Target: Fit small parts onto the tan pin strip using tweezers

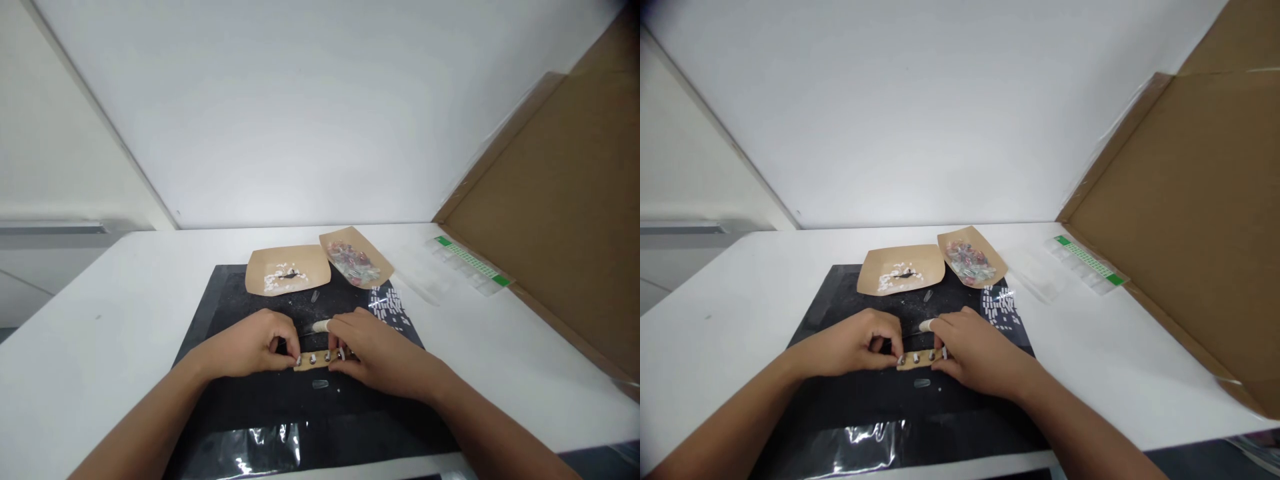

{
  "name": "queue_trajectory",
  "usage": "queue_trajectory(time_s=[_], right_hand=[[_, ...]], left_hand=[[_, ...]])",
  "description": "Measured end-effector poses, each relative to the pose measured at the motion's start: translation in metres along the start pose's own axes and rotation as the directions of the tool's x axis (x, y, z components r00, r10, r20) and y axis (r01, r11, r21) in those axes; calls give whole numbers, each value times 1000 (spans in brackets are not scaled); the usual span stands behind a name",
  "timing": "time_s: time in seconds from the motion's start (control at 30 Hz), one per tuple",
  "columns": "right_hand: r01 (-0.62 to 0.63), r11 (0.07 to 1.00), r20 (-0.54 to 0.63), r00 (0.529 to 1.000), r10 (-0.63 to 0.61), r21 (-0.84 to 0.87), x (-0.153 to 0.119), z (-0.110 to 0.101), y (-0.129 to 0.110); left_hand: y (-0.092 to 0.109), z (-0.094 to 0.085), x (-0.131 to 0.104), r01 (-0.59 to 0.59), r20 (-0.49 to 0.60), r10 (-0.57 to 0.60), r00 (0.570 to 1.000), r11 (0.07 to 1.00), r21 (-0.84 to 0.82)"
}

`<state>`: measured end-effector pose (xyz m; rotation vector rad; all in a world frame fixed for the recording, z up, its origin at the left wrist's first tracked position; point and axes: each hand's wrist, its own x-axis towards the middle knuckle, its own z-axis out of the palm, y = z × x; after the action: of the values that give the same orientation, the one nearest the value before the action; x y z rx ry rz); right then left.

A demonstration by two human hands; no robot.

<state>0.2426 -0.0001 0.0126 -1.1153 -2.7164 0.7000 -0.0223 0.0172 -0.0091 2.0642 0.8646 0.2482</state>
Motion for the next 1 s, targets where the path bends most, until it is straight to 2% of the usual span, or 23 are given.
queue_trajectory(time_s=[0.27,0.4,0.6,0.8,1.0], right_hand=[[-13,1000,-8,1000,13,16,-1,1,0],[-14,1000,0,1000,14,3,-1,-1,-2],[11,999,-6,1000,-11,-32,-3,-4,-5],[29,999,-137,990,-32,-24,-4,-2,-10],[54,997,-222,973,-67,-62,3,16,-14]], left_hand=[[2,0,0,4,1,-4,1000,999,44],[1,-6,-2,-15,-14,15,1000,999,44],[-3,-20,-5,-58,-109,65,992,997,58],[3,-14,0,-75,-197,110,974,981,176],[2,-7,0,-45,-285,112,952,972,231]])
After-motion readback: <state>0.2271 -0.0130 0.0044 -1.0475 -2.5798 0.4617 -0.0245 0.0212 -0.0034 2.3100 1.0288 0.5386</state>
